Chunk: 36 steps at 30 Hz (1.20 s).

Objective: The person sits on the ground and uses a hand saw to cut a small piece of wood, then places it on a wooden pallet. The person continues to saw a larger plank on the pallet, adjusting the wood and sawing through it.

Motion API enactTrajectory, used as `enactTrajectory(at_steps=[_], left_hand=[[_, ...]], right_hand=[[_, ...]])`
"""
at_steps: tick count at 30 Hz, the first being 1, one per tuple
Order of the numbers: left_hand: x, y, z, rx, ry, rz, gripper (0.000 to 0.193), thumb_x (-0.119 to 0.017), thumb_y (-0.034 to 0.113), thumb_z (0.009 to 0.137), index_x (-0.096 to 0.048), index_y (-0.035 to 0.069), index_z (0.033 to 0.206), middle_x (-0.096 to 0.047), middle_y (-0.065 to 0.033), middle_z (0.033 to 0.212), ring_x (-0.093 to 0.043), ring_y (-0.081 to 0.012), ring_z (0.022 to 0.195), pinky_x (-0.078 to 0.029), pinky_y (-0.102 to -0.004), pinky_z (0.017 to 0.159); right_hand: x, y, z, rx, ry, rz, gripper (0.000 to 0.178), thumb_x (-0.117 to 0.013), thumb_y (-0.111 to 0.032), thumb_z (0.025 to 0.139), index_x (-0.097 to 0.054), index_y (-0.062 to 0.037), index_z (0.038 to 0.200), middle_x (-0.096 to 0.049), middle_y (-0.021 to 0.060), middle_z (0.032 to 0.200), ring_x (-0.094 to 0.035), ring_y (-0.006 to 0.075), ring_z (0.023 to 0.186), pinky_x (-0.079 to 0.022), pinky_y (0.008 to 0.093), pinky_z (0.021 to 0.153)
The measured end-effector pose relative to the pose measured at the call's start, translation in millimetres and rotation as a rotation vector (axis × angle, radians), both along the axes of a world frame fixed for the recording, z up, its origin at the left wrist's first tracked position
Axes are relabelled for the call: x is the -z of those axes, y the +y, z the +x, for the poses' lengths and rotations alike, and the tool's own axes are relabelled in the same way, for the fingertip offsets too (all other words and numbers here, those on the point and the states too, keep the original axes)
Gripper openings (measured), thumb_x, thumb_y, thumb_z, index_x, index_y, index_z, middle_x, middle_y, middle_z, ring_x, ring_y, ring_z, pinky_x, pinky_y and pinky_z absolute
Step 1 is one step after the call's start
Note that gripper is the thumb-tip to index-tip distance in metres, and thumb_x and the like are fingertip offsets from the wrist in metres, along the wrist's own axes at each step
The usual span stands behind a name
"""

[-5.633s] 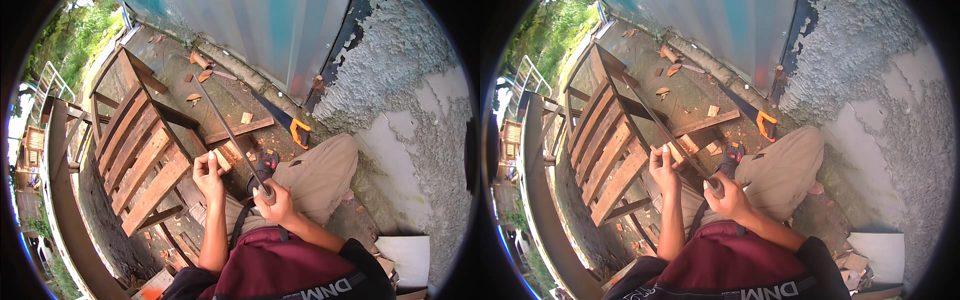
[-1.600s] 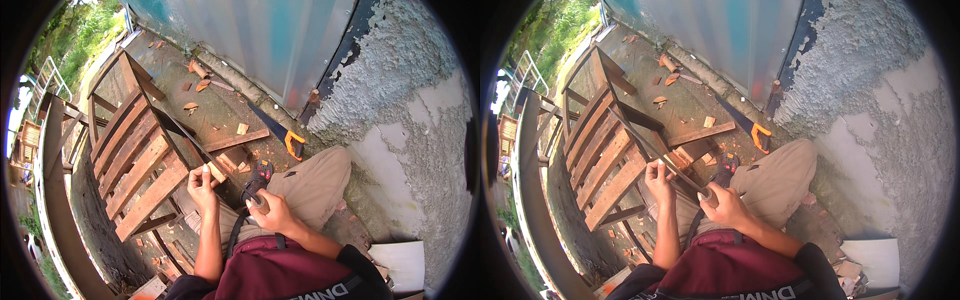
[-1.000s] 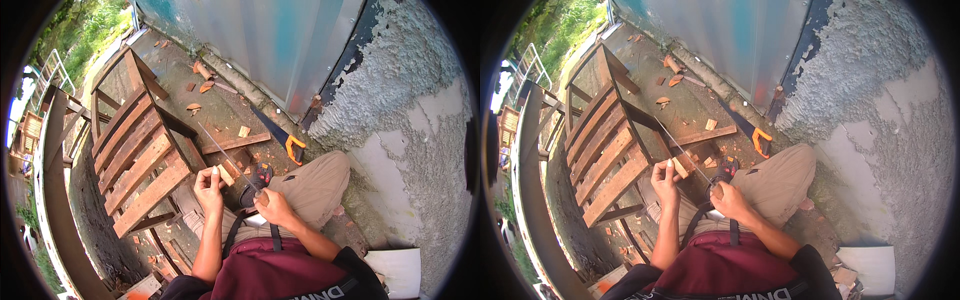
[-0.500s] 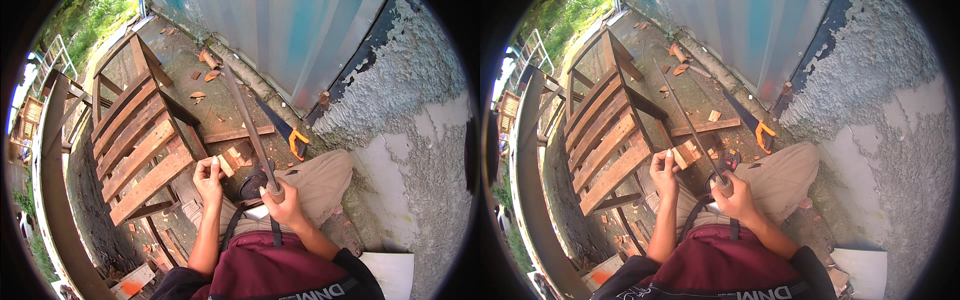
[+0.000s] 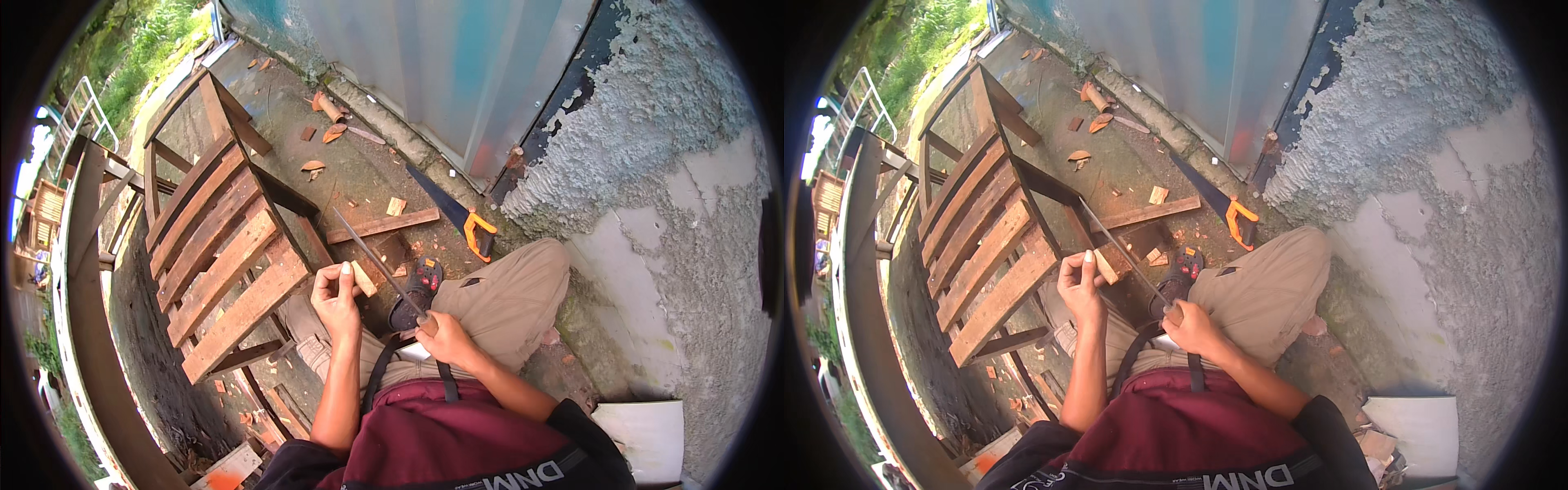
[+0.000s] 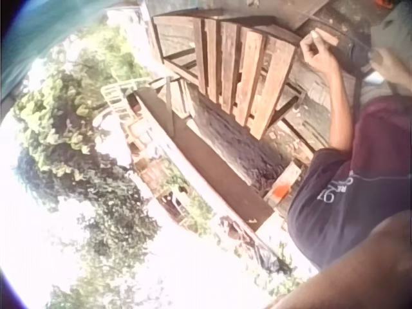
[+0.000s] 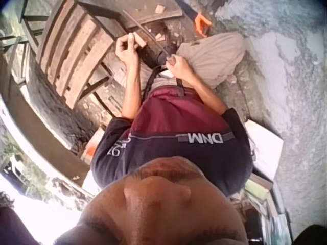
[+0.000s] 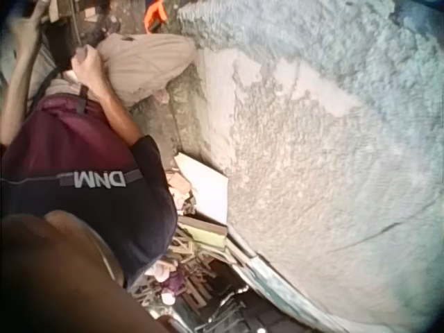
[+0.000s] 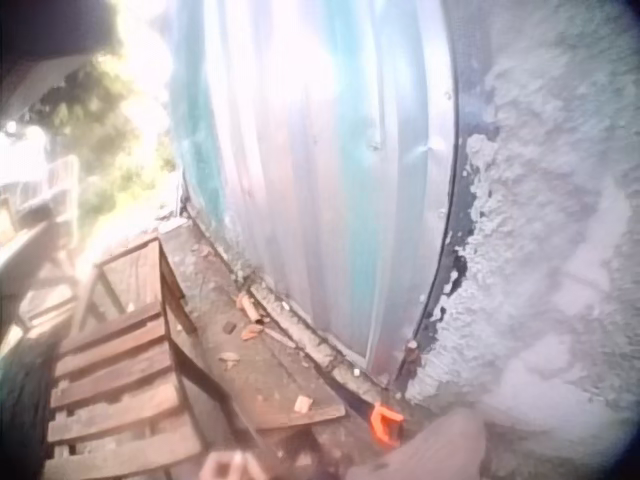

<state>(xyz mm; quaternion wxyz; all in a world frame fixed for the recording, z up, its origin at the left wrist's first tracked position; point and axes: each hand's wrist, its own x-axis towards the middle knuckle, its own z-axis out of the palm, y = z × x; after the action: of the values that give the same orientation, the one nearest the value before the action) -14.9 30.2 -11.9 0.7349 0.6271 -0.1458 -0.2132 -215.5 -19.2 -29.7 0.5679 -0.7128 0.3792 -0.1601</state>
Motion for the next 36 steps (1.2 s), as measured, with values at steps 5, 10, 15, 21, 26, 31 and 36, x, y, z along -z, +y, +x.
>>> enactTrajectory(at_steps=[5,10,15,21,26,31,36], left_hand=[[1.4,15.8,-3.6,-0.003,0.002,0.020,0.017,-0.068,0.020,0.101,-0.060,0.007,0.093,-0.065,-0.0042,0.101,-0.067,-0.0113,0.088,-0.064,-0.0310,0.071],[0.9,4.0,-2.2,0.020,-0.083,0.051,0.017,-0.066,0.021,0.102,-0.060,0.008,0.094,-0.065,-0.0029,0.101,-0.067,-0.0104,0.088,-0.063,-0.0301,0.070],[-2.1,12.9,-7.1,-0.010,-0.069,0.100,0.017,-0.065,0.025,0.103,-0.061,0.009,0.102,-0.064,-0.0001,0.103,-0.063,-0.0061,0.089,-0.057,-0.0238,0.068],[0.1,20.8,-13.1,0.103,-0.188,0.256,0.035,-0.048,0.030,0.110,-0.066,0.004,0.124,-0.058,-0.0055,0.121,-0.059,-0.0112,0.106,-0.055,-0.0238,0.073],[3.5,31.6,-40.8,0.186,-0.411,0.251,0.025,-0.054,0.011,0.103,-0.065,-0.004,0.120,-0.062,-0.0174,0.126,-0.058,-0.0276,0.123,-0.042,-0.0379,0.108],[-3.4,35.2,-65.2,0.277,-0.541,0.245,0.024,-0.053,0.008,0.102,-0.067,-0.001,0.119,-0.066,-0.0194,0.127,-0.061,-0.0320,0.123,-0.044,-0.0413,0.108],[-2.0,55.2,-55.5,0.412,-0.544,0.305,0.028,-0.049,0.016,0.106,-0.069,-0.001,0.115,-0.066,-0.0155,0.128,-0.062,-0.0241,0.119,-0.047,-0.0357,0.101]], right_hand=[[-41.7,1.9,8.2,0.028,-0.060,0.089,0.025,-0.067,-0.022,0.085,-0.062,0.0012,0.094,-0.067,0.0268,0.080,-0.067,0.0492,0.083,-0.052,0.0534,0.069],[1.5,8.0,9.7,0.107,0.006,-0.189,0.022,-0.069,-0.017,0.084,-0.059,0.0021,0.088,-0.065,0.0258,0.072,-0.067,0.0474,0.073,-0.051,0.0462,0.061],[-8.5,-4.4,5.3,-0.052,-0.279,0.974,0.035,-0.070,-0.027,0.099,-0.051,-0.0083,0.077,-0.050,-0.0024,0.063,-0.044,0.0062,0.049,-0.037,0.0269,0.044],[34.2,-30.8,44.0,0.439,-0.387,0.590,0.027,-0.071,-0.028,0.098,-0.060,-0.0039,0.094,-0.063,0.0070,0.072,-0.048,0.0089,0.049,-0.041,0.0254,0.047],[93.1,-51.4,45.4,0.457,-0.172,0.894,0.045,-0.067,-0.042,0.099,-0.063,0.0005,0.113,-0.071,0.0174,0.099,-0.054,0.0092,0.061,-0.045,0.0245,0.054],[118.2,-39.0,48.3,0.356,-0.404,1.397,0.043,-0.066,-0.050,0.098,-0.065,-0.0096,0.112,-0.069,0.0015,0.087,-0.058,0.0119,0.063,-0.049,0.0258,0.058],[135.1,-32.6,54.0,0.407,-0.204,1.285,0.035,-0.078,-0.045,0.091,-0.067,-0.0156,0.107,-0.066,-0.0032,0.097,-0.056,0.0059,0.070,-0.045,0.0198,0.056]])
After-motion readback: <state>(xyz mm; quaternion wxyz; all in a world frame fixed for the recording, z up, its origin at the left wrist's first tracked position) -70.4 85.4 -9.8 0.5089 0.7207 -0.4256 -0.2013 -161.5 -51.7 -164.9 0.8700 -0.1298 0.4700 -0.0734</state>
